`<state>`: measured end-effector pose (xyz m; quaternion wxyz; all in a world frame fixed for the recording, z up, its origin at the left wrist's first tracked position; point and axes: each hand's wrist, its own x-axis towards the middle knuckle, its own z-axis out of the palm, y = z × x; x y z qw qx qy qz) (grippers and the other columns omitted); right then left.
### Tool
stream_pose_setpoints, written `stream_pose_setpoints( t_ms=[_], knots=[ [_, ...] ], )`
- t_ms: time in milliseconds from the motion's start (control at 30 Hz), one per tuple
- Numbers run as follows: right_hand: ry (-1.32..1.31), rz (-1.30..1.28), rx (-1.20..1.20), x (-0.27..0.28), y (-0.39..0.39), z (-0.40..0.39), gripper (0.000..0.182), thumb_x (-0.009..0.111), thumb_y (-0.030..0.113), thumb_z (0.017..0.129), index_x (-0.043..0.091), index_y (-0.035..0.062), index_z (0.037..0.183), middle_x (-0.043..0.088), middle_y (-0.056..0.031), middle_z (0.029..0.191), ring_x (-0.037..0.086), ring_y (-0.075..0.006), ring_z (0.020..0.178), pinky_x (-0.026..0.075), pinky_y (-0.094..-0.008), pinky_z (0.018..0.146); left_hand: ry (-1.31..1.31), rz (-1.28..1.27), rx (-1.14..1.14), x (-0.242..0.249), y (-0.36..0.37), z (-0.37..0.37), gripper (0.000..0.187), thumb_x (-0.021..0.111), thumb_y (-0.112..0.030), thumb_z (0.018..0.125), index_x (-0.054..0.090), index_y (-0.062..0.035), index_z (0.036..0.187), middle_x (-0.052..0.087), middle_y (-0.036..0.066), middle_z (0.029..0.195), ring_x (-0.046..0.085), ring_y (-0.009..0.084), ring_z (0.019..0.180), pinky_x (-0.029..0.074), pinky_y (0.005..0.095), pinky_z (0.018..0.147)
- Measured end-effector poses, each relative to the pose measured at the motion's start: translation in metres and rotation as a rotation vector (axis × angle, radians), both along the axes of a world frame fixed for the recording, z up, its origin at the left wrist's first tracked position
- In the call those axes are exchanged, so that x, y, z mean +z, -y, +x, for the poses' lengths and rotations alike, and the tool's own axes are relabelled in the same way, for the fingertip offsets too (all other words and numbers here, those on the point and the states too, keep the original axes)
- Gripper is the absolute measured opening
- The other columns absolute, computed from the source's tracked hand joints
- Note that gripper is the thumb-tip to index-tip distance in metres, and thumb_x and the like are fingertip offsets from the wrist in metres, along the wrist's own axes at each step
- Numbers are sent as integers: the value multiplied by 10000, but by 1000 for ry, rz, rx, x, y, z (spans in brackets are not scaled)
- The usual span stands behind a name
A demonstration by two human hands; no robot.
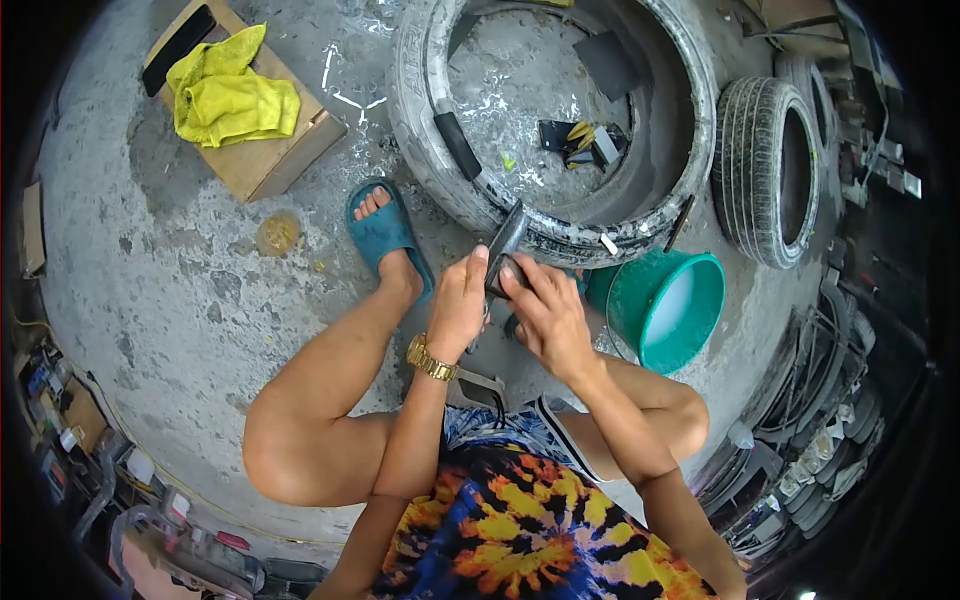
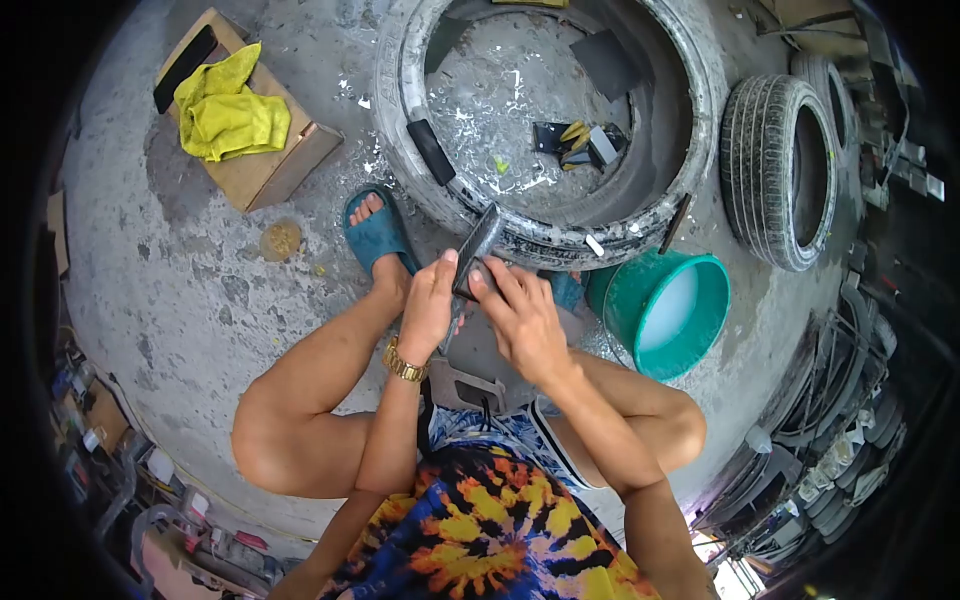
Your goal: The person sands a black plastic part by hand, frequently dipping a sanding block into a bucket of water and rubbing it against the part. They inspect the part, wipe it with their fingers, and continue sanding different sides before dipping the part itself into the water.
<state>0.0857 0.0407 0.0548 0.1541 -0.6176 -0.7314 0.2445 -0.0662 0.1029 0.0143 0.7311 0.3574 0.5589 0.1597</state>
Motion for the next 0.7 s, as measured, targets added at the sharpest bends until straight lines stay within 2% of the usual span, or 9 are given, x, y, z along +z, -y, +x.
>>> stream_pose_setpoints(
  t_ms=[100, 200, 233, 267, 333, 400, 500, 533, 700],
  knots=[
    [-9, 54, -128, -14, -38, 26, 526, 607, -45, 776, 581, 44, 1294, 542, -208, 1348, 551, -386, 1126, 429, -486, 938, -10, -23, 23, 2, 4, 4, 602, 322, -477, 1062, 591, 20, 854, 562, 82, 569, 539, 163, 406, 424, 314, 380],
    [19, 108, -117, -3, -24, 14, 526, 607, -47, 773, 582, 45, 1290, 545, -209, 1341, 554, -384, 1122, 432, -483, 931, -17, -22, 16, -2, 2, 0, 605, 320, -477, 1062, 591, 25, 864, 570, 85, 579, 547, 165, 408, 422, 312, 371],
    [68, 114, -5, -7, -4, 7, 526, 609, -46, 759, 584, 35, 1278, 550, -212, 1329, 562, -387, 1110, 436, -474, 930, 0, -1, 10, -2, 1, -1, 604, 322, -480, 1061, 586, 21, 854, 575, 86, 586, 547, 164, 407, 426, 310, 371],
    [-26, -2, 19, 4, 1, -4, 531, 623, -33, 747, 584, 35, 1272, 549, -213, 1325, 562, -389, 1110, 435, -470, 942, 15, 21, -1, -2, 0, -1, 603, 324, -483, 1060, 580, 18, 843, 580, 88, 592, 547, 163, 405, 429, 309, 372],
    [12, 108, 6, -11, -18, 18, 544, 628, -23, 743, 575, 36, 1282, 546, -216, 1322, 556, -389, 1118, 431, -469, 951, 17, -4, 8, 0, 2, 1, 606, 324, -480, 1060, 575, 21, 828, 576, 89, 582, 541, 163, 399, 428, 309, 370],
    [-10, -29, -358, -37, -24, 15, 577, 620, -26, 737, 563, 58, 1305, 550, -205, 1318, 553, -391, 1119, 435, -470, 937, 12, -59, 32, 5, 1, 2, 549, 348, -472, 1062, 593, -12, 888, 586, 63, 613, 534, 131, 410, 425, 276, 362],
    [84, 84, -15, -3, -8, 2, 552, 604, -18, 766, 566, 72, 1310, 554, -178, 1327, 555, -383, 1123, 433, -474, 940, 21, 11, 4, -2, -1, -1, 565, 337, -470, 1062, 586, -2, 865, 586, 77, 602, 535, 141, 404, 425, 287, 363],
    [2, 6, 2, 1, -1, -2, 556, 596, -22, 772, 563, 74, 1319, 548, -185, 1346, 555, -383, 1118, 433, -479, 926, 33, 31, 2, -2, -1, -1, 581, 326, -464, 1062, 581, 11, 845, 582, 89, 588, 536, 154, 398, 425, 303, 365],
    [39, 76, -151, -16, -23, 19, 568, 626, -14, 779, 565, 76, 1336, 545, -190, 1361, 557, -372, 1098, 433, -481, 916, 28, -72, 35, 0, -1, -1, 541, 356, -480, 1058, 600, -26, 895, 599, 70, 625, 533, 123, 408, 419, 266, 352]
  ],
)
